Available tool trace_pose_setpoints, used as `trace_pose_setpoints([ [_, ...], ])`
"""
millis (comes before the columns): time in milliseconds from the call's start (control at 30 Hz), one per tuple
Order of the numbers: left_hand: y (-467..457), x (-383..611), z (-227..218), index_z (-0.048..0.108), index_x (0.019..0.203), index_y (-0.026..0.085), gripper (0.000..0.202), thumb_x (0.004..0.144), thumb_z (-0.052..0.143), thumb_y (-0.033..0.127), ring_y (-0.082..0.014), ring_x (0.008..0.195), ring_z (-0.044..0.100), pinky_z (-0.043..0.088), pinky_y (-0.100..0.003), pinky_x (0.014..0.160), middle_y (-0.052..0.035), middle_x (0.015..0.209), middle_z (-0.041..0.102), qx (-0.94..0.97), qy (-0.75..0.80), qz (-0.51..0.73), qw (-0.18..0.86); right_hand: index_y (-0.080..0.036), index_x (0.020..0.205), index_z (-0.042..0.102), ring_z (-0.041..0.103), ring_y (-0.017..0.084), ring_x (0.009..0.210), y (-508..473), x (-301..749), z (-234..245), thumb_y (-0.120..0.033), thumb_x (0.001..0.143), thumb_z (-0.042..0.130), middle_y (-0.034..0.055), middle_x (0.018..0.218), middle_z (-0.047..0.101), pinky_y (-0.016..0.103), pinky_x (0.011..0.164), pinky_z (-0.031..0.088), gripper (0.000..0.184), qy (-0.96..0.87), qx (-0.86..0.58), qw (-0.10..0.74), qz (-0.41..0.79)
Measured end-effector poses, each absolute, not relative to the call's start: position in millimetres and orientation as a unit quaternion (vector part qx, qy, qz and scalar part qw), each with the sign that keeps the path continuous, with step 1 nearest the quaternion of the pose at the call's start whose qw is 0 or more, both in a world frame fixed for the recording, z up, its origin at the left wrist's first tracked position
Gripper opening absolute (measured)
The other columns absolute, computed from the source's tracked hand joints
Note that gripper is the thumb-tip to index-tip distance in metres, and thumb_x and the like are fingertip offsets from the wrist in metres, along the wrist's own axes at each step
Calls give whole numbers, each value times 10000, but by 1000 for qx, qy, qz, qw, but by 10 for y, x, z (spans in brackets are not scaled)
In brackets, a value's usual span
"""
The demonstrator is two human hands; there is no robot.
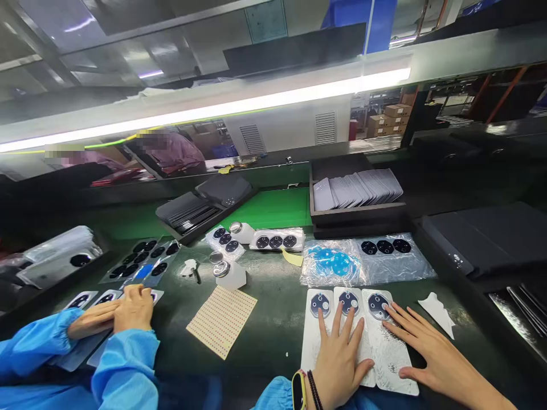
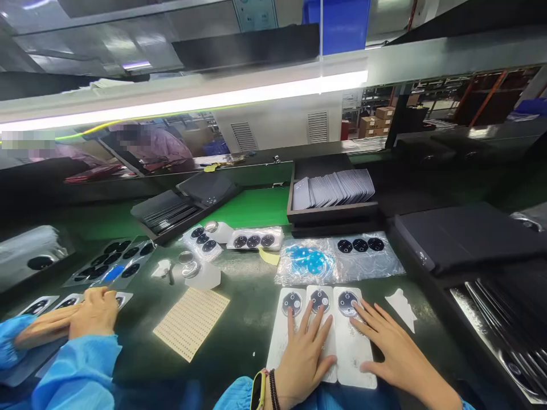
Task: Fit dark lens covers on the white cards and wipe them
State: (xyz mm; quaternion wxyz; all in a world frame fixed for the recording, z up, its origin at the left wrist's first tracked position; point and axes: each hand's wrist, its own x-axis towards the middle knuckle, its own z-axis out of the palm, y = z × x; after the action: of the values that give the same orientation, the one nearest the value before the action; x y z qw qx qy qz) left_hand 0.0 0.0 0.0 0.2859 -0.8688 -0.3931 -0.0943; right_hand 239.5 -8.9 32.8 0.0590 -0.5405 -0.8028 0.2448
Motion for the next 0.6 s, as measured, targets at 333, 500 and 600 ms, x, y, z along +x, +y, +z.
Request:
trace_pose_setpoints([
  [333, 17, -13, -35, 557, 1301, 376, 534, 778, 518, 476, -330, 1485, 56, 152, -565, 1100, 103, 1391, 559, -874, -387, -107, 274, -250, 1328, 575, 369, 377, 1367, -58, 2438, 418, -340, 666, 810, 133, 1466, 418, 580, 1134, 307, 708, -804, -536, 55, 250],
  [500, 0, -1, 38, 543, 1322, 339, 603, 754, 533, 540, -351, 1486, -2, 60, -590, 1113, 44, 1361, 587, -876, -384, -106, 271, -217, 1298, 621, 430, 394, 1339, 1, 2425, 457, -326, 722, 761, 158, 1436, 486, 592, 1099, 373, 603, -822, -527, 35, 212],
  [600, -25, -63, 145, 443, 1408, 331, 709, 748, 507, 579, -378, 1478, -22, 18, -606, 1101, 18, 1378, 574, -879, -375, -91, 280, -203, 1245, 663, 563, 360, 1239, 55, 2457, 460, -322, 826, 644, 160, 1316, 626, 545, 1029, 475, 436, -839, -513, 73, 169],
])
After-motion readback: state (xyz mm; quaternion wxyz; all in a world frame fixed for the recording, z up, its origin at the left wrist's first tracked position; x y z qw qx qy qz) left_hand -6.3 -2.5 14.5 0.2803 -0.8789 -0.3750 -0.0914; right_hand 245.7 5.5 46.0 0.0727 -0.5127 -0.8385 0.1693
